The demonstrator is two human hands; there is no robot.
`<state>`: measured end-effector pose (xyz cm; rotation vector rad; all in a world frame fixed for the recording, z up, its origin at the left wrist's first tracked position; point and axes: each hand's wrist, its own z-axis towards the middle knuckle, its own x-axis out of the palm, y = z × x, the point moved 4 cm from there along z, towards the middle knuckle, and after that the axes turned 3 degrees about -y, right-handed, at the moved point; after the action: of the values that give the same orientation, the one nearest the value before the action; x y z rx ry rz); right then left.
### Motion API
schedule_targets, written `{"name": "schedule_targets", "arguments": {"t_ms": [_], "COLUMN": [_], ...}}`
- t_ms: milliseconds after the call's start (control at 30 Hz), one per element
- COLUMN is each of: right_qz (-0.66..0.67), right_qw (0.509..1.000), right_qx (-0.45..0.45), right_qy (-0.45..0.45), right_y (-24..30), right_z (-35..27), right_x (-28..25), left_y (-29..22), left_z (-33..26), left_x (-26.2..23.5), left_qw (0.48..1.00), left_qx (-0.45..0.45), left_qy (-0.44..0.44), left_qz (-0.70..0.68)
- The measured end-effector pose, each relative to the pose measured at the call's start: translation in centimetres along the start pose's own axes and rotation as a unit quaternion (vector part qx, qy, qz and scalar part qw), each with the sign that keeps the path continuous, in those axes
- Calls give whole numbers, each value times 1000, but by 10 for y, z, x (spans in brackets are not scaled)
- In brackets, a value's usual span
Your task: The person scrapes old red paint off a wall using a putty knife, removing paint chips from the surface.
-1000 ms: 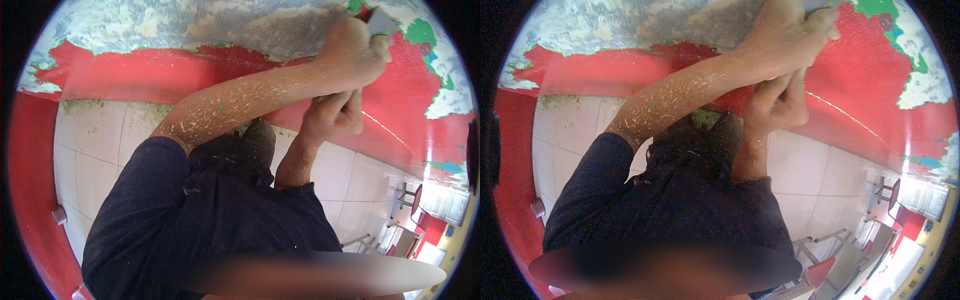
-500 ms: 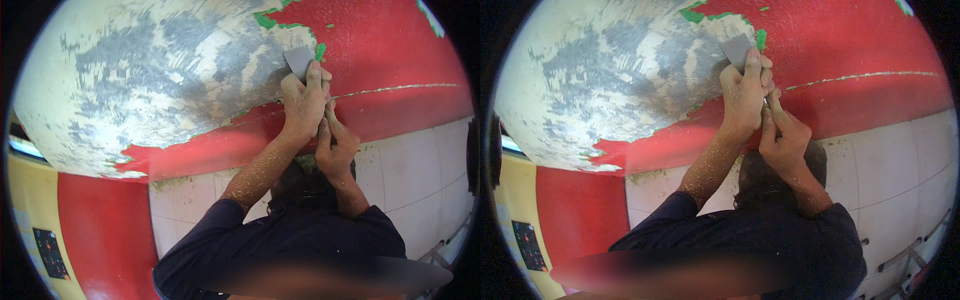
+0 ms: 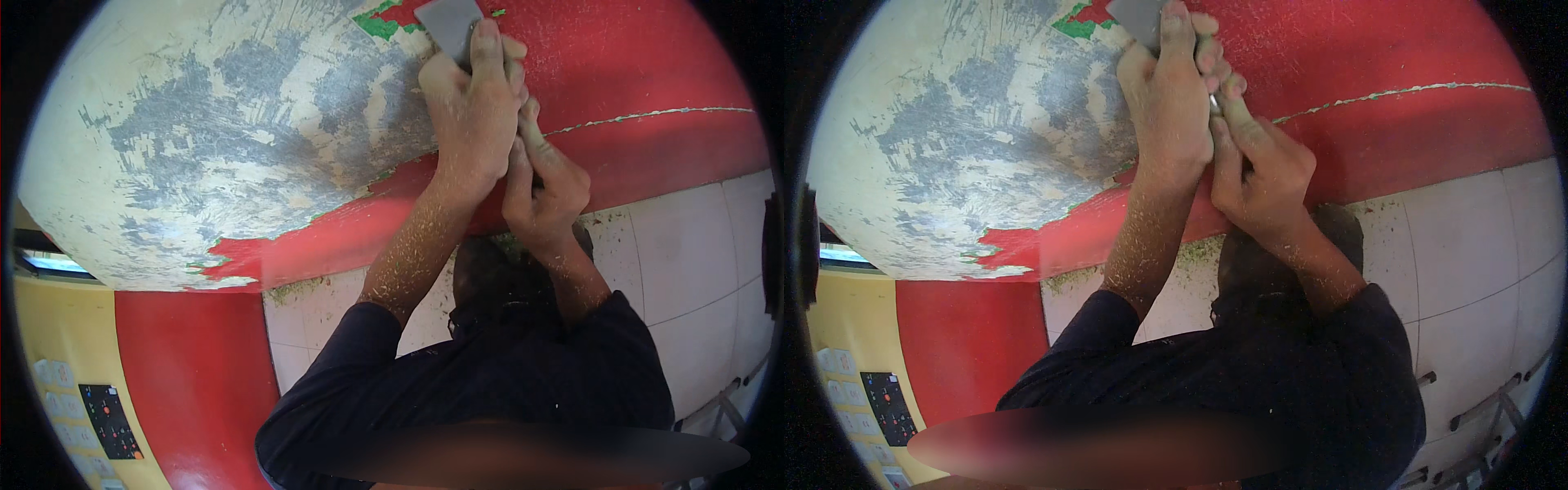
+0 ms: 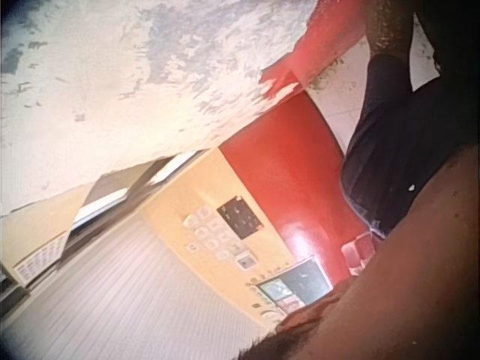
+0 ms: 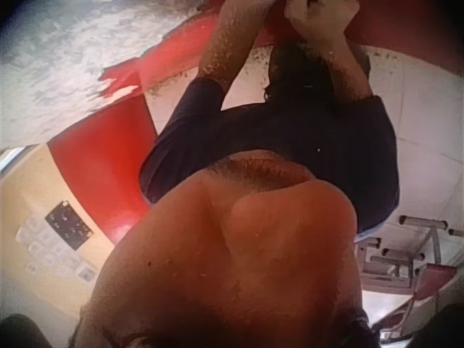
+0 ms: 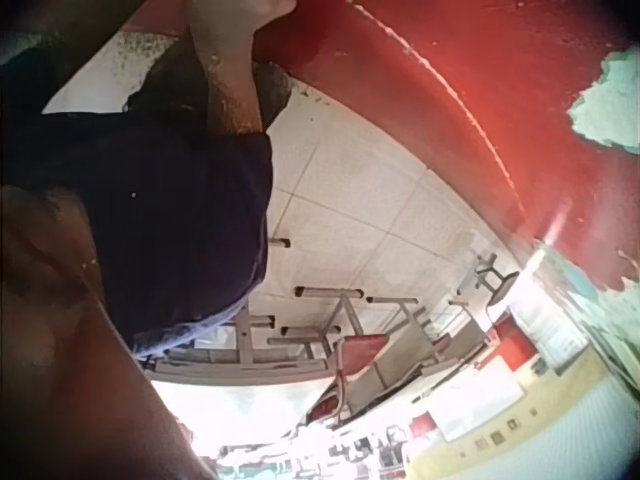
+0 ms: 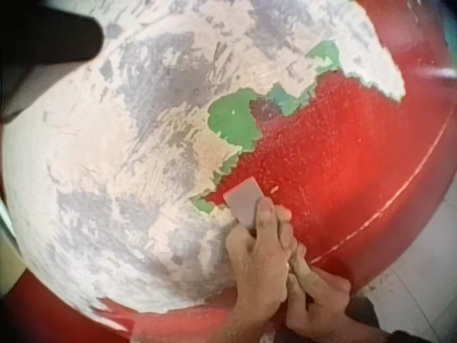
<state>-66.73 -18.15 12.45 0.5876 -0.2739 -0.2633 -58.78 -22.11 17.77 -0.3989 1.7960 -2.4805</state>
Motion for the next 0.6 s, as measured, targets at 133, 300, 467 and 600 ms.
{"name": "schedule_targets", "arguments": {"t_ms": [133, 300, 467, 600], "right_qz": [7, -6, 55, 41], "right_qw": [988, 972, 938, 945], "right_qx": [121, 236, 299, 270], "right_qy": [94, -4, -163, -181], "right_y": [-15, -48, -64, -57], "right_z": [-59, -81, -47, -50], "right_x": [-30, -111, -129, -139], "left_y": [48, 14, -26, -59], "left_z": [-42, -46, -6, -1], "left_x": [-29, -63, -46, -14], "left_qw": [993, 852, 565, 480], "left_qx": [-100, 419, 598, 630], "left_qy": [2, 2, -41, 56], "left_qz": [56, 312, 567, 608]}}
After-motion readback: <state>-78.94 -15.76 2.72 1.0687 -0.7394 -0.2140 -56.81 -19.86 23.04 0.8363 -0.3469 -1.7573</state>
